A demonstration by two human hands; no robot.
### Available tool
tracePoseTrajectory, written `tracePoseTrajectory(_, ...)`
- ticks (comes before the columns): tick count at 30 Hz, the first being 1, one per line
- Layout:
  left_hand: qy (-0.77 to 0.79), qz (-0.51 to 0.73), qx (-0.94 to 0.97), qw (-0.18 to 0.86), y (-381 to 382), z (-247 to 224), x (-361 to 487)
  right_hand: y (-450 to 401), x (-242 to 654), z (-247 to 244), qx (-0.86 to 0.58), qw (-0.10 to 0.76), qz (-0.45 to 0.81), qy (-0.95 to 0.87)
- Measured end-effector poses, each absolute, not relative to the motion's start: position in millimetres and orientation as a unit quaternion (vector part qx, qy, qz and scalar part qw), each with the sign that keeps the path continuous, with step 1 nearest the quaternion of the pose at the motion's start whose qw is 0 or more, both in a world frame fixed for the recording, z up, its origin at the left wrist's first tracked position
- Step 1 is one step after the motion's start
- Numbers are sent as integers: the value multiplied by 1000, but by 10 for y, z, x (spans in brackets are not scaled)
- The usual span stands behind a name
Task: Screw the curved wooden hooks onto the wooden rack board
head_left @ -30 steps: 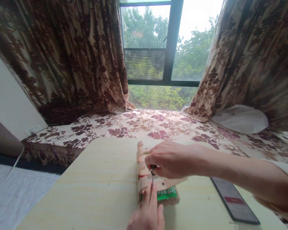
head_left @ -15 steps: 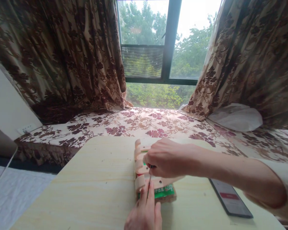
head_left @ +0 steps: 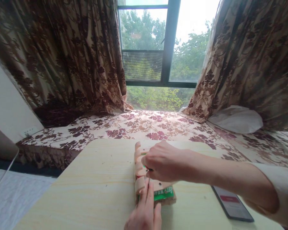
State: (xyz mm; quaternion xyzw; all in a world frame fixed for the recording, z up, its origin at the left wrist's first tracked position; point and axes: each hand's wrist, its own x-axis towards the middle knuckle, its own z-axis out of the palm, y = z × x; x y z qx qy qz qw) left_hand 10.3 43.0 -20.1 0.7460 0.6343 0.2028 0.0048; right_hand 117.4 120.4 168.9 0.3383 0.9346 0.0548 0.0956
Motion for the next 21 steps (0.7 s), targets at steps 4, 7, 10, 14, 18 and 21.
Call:
tracePoseTrajectory(4,637,182,749,14,424,-136,96,1226,1177,1706,319,100,55,941)
tracePoseTrajectory(7,648,170,742,29,418,-98,103,1232,1151,1713,317,114,51,940)
tracePoseTrajectory(10,649,170,741,44,426,-62,109,1246,1114,1705,321,111,50,939)
tracePoseTrajectory(14,646,160,745,44,444,-36,96,1264,1120,1753,335,126,52,932)
tracePoseTrajectory(18,643,159,749,24,447,-57,75,1260,1166,1836,299,131,45,944)
tracePoseTrajectory(21,642,156,751,18,445,-83,71,1259,1164,1825,289,130,36,948)
